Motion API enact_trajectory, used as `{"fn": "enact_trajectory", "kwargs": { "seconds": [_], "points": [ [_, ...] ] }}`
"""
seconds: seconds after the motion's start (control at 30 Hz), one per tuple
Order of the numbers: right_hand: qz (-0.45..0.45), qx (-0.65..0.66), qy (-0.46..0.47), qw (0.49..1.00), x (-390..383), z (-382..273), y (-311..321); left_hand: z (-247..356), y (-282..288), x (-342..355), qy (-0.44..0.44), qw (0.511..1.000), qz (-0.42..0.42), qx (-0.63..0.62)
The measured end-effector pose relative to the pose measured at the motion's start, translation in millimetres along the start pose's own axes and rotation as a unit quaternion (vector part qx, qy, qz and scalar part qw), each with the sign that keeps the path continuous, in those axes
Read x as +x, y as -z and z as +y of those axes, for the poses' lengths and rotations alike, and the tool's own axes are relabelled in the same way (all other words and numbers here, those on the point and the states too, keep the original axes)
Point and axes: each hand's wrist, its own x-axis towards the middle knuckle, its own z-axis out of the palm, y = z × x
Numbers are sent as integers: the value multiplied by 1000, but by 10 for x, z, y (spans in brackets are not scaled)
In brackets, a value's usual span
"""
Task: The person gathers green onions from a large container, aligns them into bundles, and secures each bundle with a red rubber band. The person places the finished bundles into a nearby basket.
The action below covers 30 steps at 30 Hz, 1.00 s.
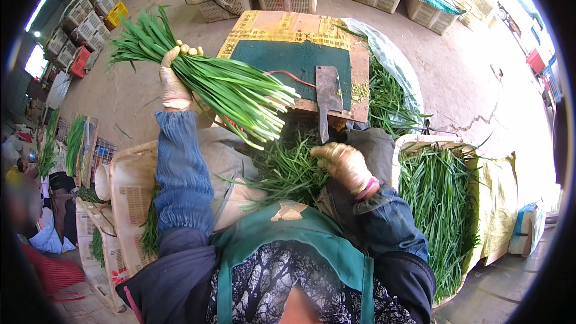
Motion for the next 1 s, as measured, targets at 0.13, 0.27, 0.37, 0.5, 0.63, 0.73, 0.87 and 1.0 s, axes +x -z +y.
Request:
{"fn": "enact_trajectory", "kwargs": {
  "seconds": [0.13, 0.27, 0.37, 0.5, 0.63, 0.73, 0.87, 1.0],
  "points": [
    [156, 95, -21, 983, 432, -181, 264, -114, -72, -34, 26, 1000, -3, 2],
    [121, 272, 10, 954, 842, -141, 229, -286, -121, -49, 102, 994, -23, -14],
    [-8, 372, 21, 928, 1062, -54, -62, -496, -18, -40, 181, 981, -63, -33],
    [-78, 545, 8, 835, 1237, 11, -556, -926, -12, 218, 255, 961, -105, -36],
    [-6, 560, -106, 821, 1505, 126, -493, -1387, -24, 875, 308, 943, -123, 19],
    [62, 547, -179, 815, 1808, 479, -595, -1716, -119, 1408, 360, 920, -111, 103],
    [125, 432, -279, 848, 2243, 943, -851, -2170, 185, 2072, 341, 900, -51, 269],
    [149, 205, -295, 921, 2522, 1175, -1113, -2481, 886, 2400, 271, 864, -9, 424]
  ]
}}
